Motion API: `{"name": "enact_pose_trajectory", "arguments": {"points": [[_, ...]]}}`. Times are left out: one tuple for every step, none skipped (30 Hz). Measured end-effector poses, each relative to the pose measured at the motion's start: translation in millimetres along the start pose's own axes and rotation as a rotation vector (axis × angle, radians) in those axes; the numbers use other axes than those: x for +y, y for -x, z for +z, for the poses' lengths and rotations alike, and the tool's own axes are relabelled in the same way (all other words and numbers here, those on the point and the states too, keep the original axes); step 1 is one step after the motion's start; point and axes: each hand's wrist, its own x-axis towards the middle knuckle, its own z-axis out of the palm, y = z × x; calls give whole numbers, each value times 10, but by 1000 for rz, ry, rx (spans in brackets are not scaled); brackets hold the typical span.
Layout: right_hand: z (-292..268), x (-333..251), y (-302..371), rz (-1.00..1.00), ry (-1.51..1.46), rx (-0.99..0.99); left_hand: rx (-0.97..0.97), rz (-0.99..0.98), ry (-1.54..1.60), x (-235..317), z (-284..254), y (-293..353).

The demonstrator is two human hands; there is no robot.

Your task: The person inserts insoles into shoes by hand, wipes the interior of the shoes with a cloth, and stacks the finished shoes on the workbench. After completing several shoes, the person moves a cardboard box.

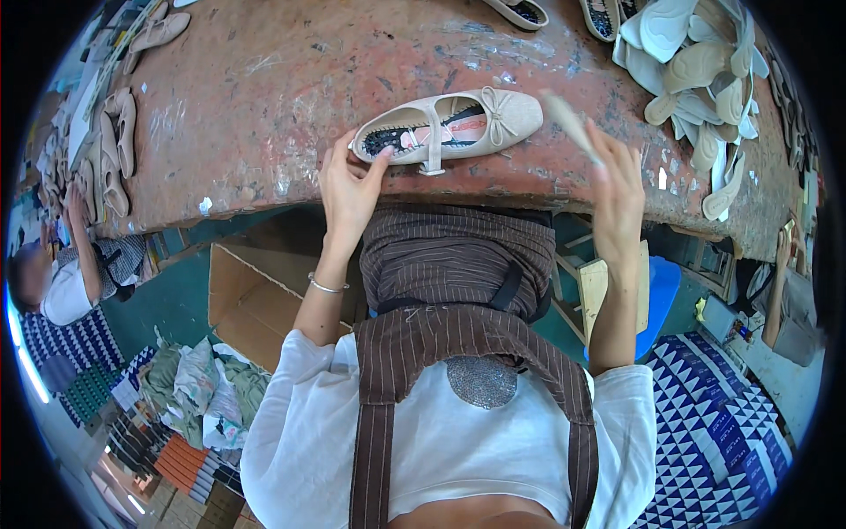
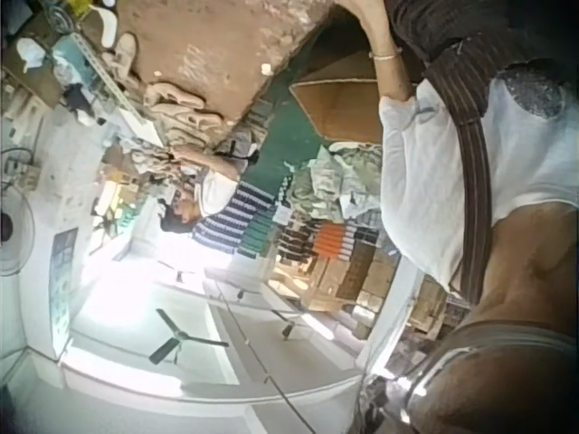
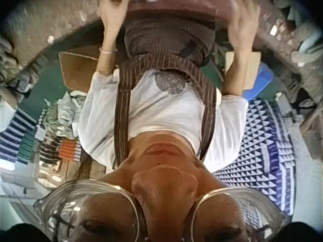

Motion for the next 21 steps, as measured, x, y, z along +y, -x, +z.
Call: {"name": "enact_pose_trajectory", "arguments": {"points": [[57,-83,-106,-28,58,-63,6,-10,-4,3,9,-1],[144,-93,-190,-112,59,-107,30,40,-43,51,13,-32],[243,-82,-255,-190,57,-150,49,92,-85,100,3,-58],[382,-73,-309,-205,46,-170,-4,99,-107,128,-19,-94],[525,-64,-372,-235,-7,-210,-12,92,-108,108,-35,-119],[668,-61,-437,-265,-61,-250,-63,105,-78,72,-46,-152],[791,-100,-501,-267,-115,-256,-113,117,-48,50,-51,-181],[926,-128,-536,-265,-171,-264,-157,64,-2,37,-66,-194],[1035,-154,-568,-263,-228,-271,-163,55,-6,43,-62,-208],[1096,-183,-614,-259,-253,-290,-171,31,76,71,-38,-223],[1166,-206,-636,-255,-261,-300,-173,3,157,99,-30,-231],[1232,-227,-651,-222,-317,-298,-189,-34,151,120,-44,-240],[1284,-239,-661,-189,-371,-296,-193,-46,151,96,-45,-249],[1300,-244,-684,-189,-375,-308,-185,-23,170,80,-46,-258],[1297,-255,-706,-140,-433,-326,-178,1,191,62,-44,-270],[1296,-269,-728,-91,-489,-343,-176,-11,195,47,-39,-286],[1303,-295,-743,-89,-488,-355,-166,-36,187,29,-35,-299],[1312,-326,-759,-113,-472,-355,-156,-60,179,9,-27,-309],[1327,-351,-772,-137,-456,-354,-154,-70,185,-25,-9,-311],[1358,-371,-781,-138,-454,-363,-136,-80,229,-74,13,-314],[1391,-389,-786,-117,-462,-411,-116,-89,274,-102,30,-319]]}}
